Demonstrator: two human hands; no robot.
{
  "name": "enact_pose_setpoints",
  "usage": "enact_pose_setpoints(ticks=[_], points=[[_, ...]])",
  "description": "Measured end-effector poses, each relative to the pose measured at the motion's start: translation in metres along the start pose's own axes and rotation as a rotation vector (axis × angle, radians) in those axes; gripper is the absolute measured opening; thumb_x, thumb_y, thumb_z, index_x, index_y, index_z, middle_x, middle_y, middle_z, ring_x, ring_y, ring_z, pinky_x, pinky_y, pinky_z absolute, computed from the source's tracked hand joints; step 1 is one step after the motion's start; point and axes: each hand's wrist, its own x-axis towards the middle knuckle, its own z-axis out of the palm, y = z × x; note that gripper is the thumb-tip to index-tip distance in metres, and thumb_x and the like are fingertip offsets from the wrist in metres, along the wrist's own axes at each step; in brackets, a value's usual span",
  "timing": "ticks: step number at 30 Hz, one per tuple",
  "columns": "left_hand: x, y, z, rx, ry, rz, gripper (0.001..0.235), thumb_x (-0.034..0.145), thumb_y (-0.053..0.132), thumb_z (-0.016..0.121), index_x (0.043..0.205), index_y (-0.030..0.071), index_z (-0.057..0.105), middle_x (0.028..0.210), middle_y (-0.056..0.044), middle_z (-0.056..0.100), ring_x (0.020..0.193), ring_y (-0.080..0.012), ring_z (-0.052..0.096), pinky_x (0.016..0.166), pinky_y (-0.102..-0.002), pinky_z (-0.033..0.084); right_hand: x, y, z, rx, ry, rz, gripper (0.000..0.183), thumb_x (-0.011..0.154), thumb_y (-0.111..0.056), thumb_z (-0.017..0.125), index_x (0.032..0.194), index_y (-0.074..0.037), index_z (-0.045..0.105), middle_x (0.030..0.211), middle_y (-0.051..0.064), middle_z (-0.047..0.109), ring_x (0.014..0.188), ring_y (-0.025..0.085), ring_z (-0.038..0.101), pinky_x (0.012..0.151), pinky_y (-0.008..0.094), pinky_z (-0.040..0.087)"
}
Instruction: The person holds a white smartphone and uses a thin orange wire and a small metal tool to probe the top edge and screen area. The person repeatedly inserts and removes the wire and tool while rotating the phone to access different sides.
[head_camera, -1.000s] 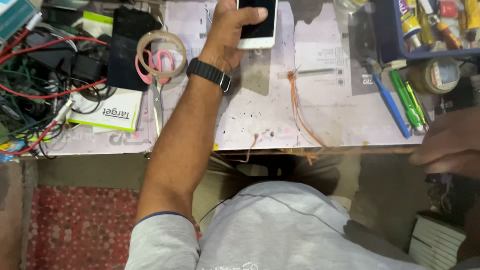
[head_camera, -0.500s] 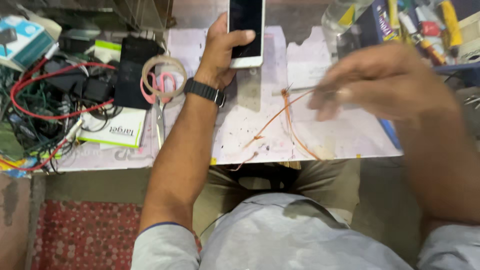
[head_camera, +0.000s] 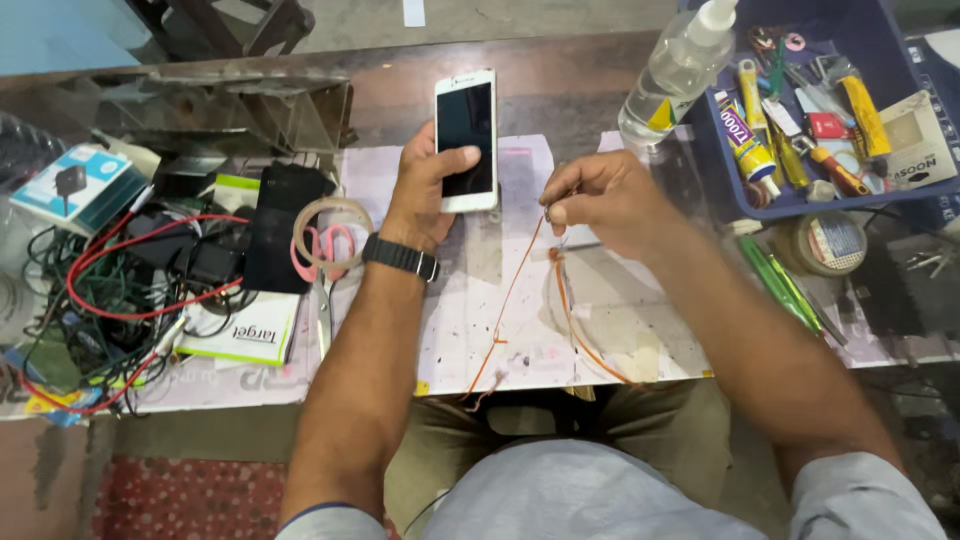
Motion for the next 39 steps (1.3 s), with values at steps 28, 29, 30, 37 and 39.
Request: enact_pose_setpoints(ticks=[28,29,30,37,39], points=[[0.002,-0.001,0.004,0.001,0.02,-0.031,0.04,0.083,-0.003,0.074,0.122,0.0,0.063,0.105,-0.009,0.073,0.088,-0.018,0.072,0.08,-0.035,0.063,0.005,0.012,-0.012,0.027,0.091,0.052,0.011,0.101,-0.011,0.067,0.108,-0.004,0.062,0.082,0.006,0.066,0.068,0.012,0.061,0.063,0.026,0.05],[0.002,-0.002,0.005,0.001,0.014,-0.027,0.04,0.084,-0.003,0.075,0.122,0.0,0.063,0.105,-0.009,0.073,0.088,-0.0181,0.072,0.08,-0.035,0.063,0.004,0.011,-0.012,0.016,0.099,0.061,0.013,0.099,-0.011,0.068,0.11,-0.005,0.062,0.08,0.005,0.065,0.067,0.012,0.061,0.061,0.026,0.049],[0.002,-0.001,0.005,0.003,0.008,-0.024,0.04,0.084,-0.003,0.075,0.122,0.0,0.063,0.105,-0.009,0.073,0.089,-0.0182,0.072,0.081,-0.035,0.063,0.004,0.011,-0.012,0.007,0.107,0.068,0.015,0.098,-0.01,0.068,0.111,-0.006,0.063,0.078,0.005,0.065,0.066,0.011,0.061,0.06,0.025,0.049],[0.003,-0.003,0.003,0.004,0.0,-0.018,0.039,0.084,-0.003,0.076,0.121,0.0,0.062,0.105,-0.009,0.072,0.089,-0.0182,0.072,0.082,-0.035,0.063,0.003,0.008,-0.019,0.278,0.038,0.103,0.022,0.1,-0.011,0.068,0.116,0.004,0.062,0.096,0.016,0.072,0.078,0.021,0.069,0.073,0.034,0.058],[0.003,-0.003,0.002,0.015,0.013,-0.019,0.04,0.084,-0.003,0.076,0.121,0.0,0.062,0.105,-0.009,0.072,0.089,-0.0184,0.072,0.082,-0.035,0.063,0.002,0.003,-0.018,0.387,-0.03,0.09,0.036,0.097,-0.016,0.07,0.124,0.006,0.06,0.111,0.023,0.071,0.085,0.025,0.071,0.082,0.037,0.058]])
